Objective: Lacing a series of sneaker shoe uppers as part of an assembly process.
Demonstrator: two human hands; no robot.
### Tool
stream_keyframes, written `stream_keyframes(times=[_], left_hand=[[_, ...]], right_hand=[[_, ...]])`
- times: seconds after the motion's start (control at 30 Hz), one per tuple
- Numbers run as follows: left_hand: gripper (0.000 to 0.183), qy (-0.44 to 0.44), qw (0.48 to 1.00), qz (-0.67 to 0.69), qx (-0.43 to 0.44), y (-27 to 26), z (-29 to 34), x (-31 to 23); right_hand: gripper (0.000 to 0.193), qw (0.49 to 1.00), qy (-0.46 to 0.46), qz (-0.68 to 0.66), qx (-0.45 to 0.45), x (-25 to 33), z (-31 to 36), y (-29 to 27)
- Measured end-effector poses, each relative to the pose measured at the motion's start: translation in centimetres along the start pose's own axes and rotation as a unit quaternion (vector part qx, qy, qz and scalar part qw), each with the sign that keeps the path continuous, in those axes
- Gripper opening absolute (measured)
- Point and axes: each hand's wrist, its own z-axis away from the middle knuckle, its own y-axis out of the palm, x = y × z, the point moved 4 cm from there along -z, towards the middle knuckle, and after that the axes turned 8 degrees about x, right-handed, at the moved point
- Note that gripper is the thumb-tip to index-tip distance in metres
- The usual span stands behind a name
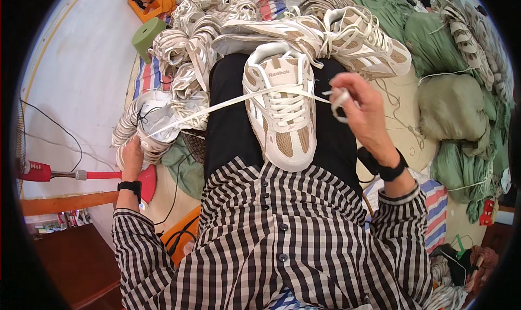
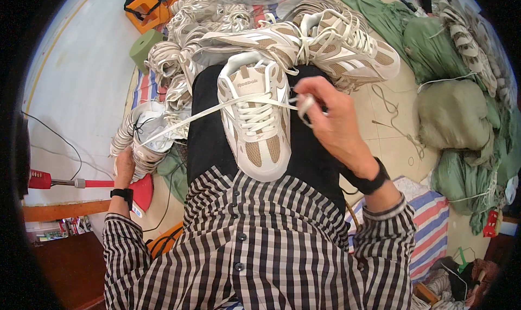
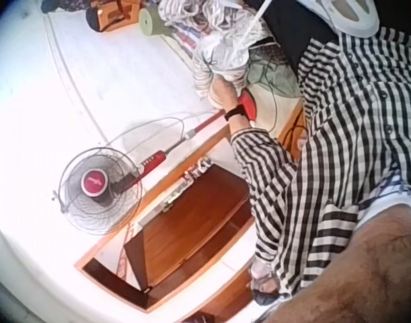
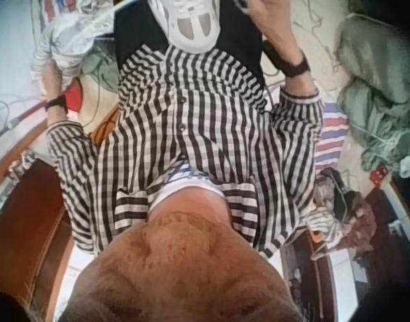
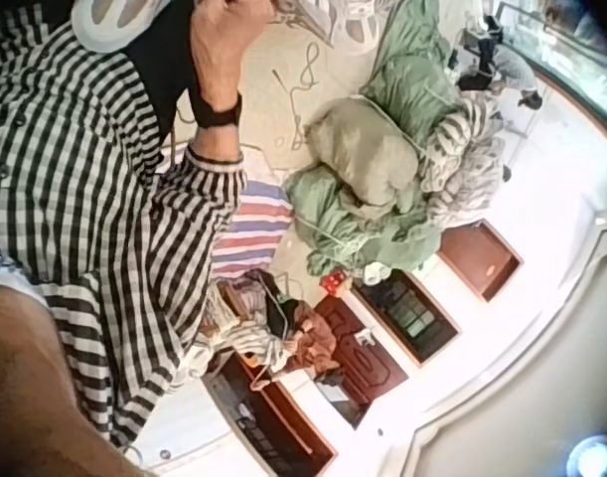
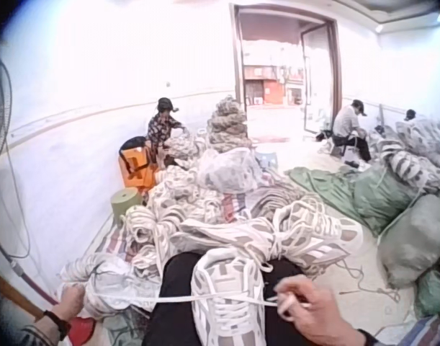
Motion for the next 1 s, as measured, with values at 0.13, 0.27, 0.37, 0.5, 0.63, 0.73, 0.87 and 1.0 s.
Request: stream_keyframes(times=[0.13,0.27,0.37,0.5,0.63,0.73,0.87,1.0], left_hand=[[0.009,-0.049,0.997,0.029,0.045,0.7,0.4,-0.7],[0.009,-0.047,0.997,0.066,0.002,1.2,0.0,-1.9],[0.010,-0.075,0.994,0.079,-0.020,1.7,0.3,-0.6],[0.012,-0.037,0.989,0.124,-0.072,0.3,-1.1,-1.6],[0.013,-0.062,0.920,0.385,-0.043,-4.3,-4.4,-8.4],[0.013,-0.008,0.872,0.487,-0.044,-7.9,-5.7,-14.4],[0.012,0.085,0.846,0.523,-0.055,-12.3,-6.7,-21.7],[0.012,0.134,0.796,0.589,-0.040,-15.3,-7.1,-28.1]], right_hand=[[0.012,1.000,-0.014,0.018,-0.015,-0.9,-2.8,2.2],[0.012,0.997,-0.017,0.068,-0.032,-1.7,-2.8,2.4],[0.012,0.999,-0.008,0.051,-0.015,-2.0,-2.5,2.7],[0.012,0.998,-0.015,0.053,-0.004,-1.5,-2.3,2.9],[0.012,0.998,-0.024,0.052,-0.013,-1.6,-2.1,2.7],[0.012,0.998,-0.028,0.052,-0.013,-1.7,-2.1,2.9],[0.013,0.998,-0.026,0.052,-0.006,-1.7,-2.4,2.9],[0.006,0.995,-0.024,0.098,0.021,-1.3,-2.5,2.8]])
